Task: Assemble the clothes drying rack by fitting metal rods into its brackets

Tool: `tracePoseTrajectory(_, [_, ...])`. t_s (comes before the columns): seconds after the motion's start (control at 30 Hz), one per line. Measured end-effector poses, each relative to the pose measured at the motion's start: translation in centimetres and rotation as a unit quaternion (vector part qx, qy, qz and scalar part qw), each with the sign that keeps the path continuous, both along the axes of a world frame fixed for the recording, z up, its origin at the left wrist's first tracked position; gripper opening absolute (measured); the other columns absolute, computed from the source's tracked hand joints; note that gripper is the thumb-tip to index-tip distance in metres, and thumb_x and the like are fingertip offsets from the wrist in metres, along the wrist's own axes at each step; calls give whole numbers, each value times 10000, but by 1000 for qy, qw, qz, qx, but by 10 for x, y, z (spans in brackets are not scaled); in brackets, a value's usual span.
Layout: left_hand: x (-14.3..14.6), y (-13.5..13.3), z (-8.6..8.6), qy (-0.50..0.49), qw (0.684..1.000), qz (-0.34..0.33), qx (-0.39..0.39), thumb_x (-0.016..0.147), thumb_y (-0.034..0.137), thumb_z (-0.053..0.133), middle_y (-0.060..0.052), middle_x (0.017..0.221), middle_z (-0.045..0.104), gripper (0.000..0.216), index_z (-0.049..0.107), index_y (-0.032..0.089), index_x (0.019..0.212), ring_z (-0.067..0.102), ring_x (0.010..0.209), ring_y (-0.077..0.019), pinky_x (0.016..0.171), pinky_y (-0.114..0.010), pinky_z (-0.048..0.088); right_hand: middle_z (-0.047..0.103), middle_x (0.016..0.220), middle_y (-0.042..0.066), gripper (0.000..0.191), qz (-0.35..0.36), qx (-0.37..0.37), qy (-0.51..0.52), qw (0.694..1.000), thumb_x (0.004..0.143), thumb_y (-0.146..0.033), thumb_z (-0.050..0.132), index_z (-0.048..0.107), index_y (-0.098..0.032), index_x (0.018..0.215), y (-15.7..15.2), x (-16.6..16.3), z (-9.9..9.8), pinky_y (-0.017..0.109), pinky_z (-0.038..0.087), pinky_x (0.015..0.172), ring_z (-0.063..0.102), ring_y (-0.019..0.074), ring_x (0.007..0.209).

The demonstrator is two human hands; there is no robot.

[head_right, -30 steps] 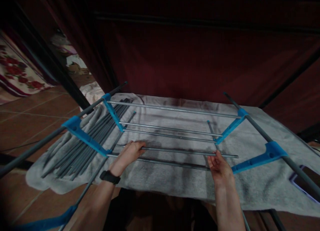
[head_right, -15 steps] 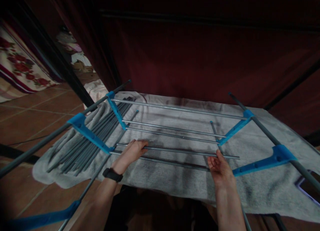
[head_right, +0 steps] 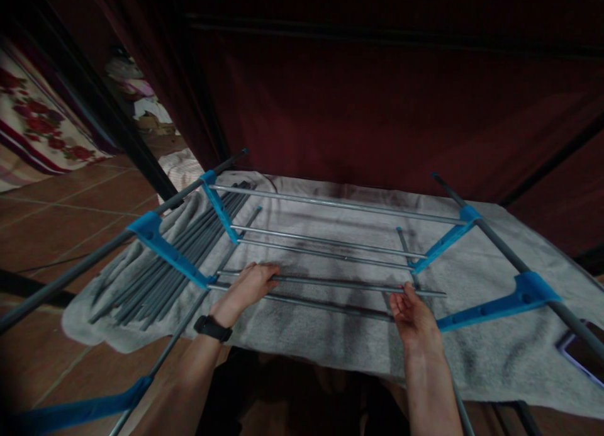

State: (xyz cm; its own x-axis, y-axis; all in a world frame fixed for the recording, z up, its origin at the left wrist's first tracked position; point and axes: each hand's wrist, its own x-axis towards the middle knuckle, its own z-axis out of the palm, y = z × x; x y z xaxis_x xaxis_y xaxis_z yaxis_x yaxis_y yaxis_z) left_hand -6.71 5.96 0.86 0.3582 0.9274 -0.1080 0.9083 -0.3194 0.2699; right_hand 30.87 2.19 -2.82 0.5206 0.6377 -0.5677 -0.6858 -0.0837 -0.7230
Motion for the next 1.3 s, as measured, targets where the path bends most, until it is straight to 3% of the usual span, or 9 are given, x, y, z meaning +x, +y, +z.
tracePoseTrajectory(0.33, [-4,2,-10,-25,999,-9,17,885,193,598,-50,1042,750,117,678,228,962,684,1024,-229,1006,-366,417,689,737,-21,236,21,14,10,1000,934,-33,490,632,-180,817,-1,1,-2,200,631,674,696,80,666])
tracePoseTrajectory(0.7, [-3,2,-8,-33,999,-19,24,882,192,589,-44,992,749,95,667,230,922,689,981,-232,964,-357,427,713,782,14,239,31,3,12,999,899,-21,477,635,-173,804,-1,2,-2,244,647,667,716,109,703])
tracePoseTrajectory(1.03, [-4,2,-12,-45,998,-19,34,887,182,577,-59,1022,751,142,678,224,977,691,1010,-254,969,-380,428,699,736,-25,238,14,20,3,1000,918,-36,513,645,-189,793,0,3,-5,224,641,667,706,93,661])
tracePoseTrajectory(1.3, [-1,1,-5,-41,999,-12,19,888,167,576,-47,1019,753,158,658,232,1006,695,1010,-242,967,-364,426,668,652,-45,195,8,16,29,999,932,-87,547,615,-194,783,-2,0,1,220,633,648,675,82,586])
